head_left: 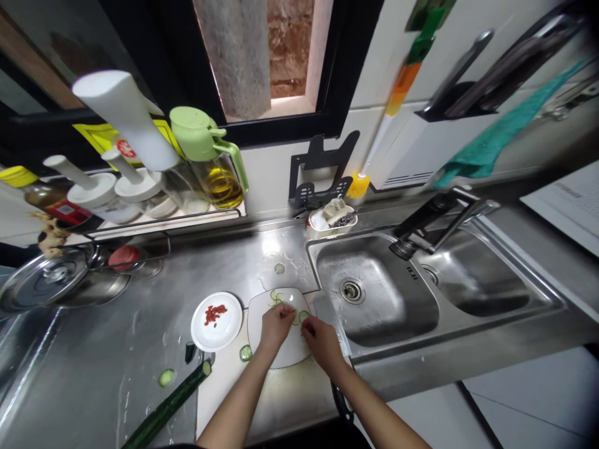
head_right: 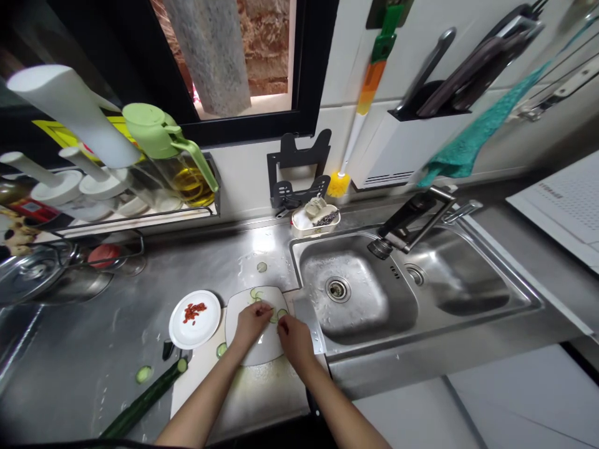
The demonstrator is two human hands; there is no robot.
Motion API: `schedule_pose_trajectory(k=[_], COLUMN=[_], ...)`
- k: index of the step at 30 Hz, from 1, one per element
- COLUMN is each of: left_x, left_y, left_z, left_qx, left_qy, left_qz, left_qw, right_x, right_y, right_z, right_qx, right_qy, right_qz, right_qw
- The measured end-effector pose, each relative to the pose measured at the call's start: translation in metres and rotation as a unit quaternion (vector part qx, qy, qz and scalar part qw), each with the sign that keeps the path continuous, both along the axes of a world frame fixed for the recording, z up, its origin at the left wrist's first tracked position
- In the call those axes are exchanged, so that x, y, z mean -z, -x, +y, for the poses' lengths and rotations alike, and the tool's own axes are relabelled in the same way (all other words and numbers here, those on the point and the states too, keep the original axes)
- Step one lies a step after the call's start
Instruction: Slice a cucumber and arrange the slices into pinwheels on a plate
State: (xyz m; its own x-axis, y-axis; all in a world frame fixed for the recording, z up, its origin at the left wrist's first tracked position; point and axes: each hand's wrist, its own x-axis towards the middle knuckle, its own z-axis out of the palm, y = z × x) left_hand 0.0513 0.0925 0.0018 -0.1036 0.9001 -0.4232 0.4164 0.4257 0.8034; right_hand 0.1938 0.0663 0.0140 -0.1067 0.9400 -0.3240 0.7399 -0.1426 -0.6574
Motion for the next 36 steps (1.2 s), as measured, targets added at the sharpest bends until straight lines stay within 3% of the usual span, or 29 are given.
schedule_pose_trajectory(k=[9, 19, 36], left_x=[0.0047, 0.0016, 0.006], left_y=[-0.0048, -0.0075, -0.0074], left_z=[0.0067, 0.0087, 0.009], left_qx=[0.052, 0.076, 0.095], left_qy=[-0.003, -0.021, -0.05], left_qz=[0.063, 0.11, 0.141], left_qw=[0.997, 0.991, 0.984], right_x=[0.0054, 0.0053, 0.0099], right_y=[0.0052, 0.0087, 0.0094], right_z=[0.0068, 0.0091, 0.006], right_qx=[-0.062, -0.084, -0.088], right_qy=[-0.009, -0.022, -0.114], right_qz=[-0.147, -0.197, -0.226], right_qw=[0.987, 0.977, 0.963])
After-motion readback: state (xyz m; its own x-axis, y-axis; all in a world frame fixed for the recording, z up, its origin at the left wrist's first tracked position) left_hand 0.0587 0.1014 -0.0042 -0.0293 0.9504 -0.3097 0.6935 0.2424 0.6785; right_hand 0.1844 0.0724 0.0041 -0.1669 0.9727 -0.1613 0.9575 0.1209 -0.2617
